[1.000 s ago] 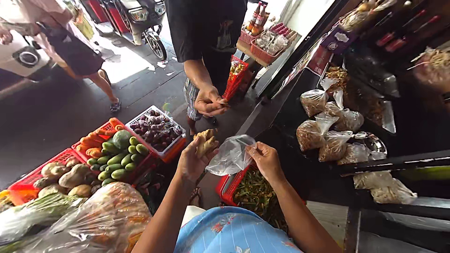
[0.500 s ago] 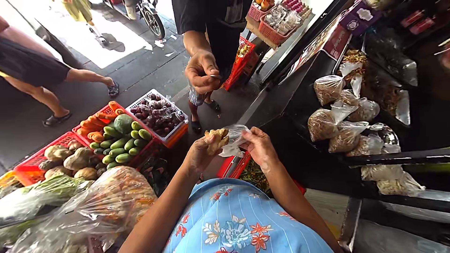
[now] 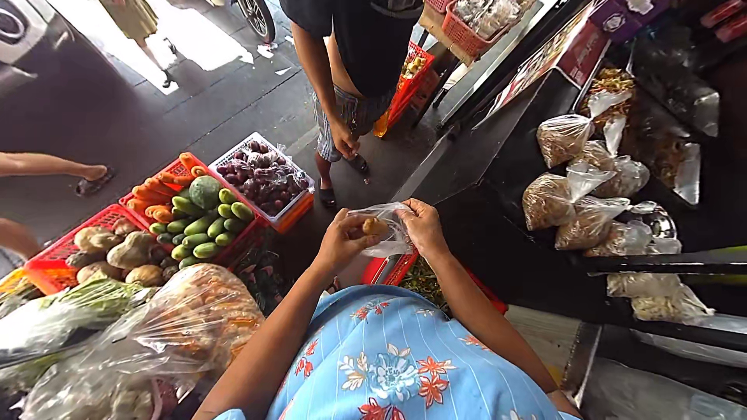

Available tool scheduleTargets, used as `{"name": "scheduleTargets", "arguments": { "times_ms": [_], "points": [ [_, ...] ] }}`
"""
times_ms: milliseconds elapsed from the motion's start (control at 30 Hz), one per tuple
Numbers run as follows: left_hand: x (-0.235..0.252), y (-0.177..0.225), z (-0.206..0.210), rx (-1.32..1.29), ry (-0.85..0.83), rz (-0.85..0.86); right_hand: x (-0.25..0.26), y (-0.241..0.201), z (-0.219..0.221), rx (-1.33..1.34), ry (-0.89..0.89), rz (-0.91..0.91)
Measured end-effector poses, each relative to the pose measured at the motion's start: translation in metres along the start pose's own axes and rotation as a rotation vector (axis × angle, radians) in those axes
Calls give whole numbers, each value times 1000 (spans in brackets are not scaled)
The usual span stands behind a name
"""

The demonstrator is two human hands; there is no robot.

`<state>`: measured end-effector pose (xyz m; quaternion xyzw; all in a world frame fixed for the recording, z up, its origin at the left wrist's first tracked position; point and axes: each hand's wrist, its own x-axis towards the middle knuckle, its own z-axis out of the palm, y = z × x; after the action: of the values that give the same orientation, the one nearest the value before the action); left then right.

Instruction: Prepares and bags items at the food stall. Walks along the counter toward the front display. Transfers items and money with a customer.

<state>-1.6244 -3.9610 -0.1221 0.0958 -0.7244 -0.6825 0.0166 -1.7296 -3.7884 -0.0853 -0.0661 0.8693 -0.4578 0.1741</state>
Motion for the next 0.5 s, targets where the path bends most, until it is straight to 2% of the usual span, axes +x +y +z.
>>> {"name": "scheduleTargets", "arguments": {
  "times_ms": [100, 167, 300, 400, 500],
  "points": [
    [3, -1, 8, 379, 18, 26, -6, -9, 3, 89, -30, -29],
    [6, 0, 8, 420, 76, 8, -11, -15, 8, 109, -69, -32],
    [13, 18, -8, 260, 105, -46, 6, -12, 2, 220, -76, 103],
    [11, 23, -22, -6, 110, -8, 30, -15, -20, 270, -26, 121],
    [6, 15, -40, -73, 178, 0, 52, -31, -47, 257, -7, 157]
  ]
}}
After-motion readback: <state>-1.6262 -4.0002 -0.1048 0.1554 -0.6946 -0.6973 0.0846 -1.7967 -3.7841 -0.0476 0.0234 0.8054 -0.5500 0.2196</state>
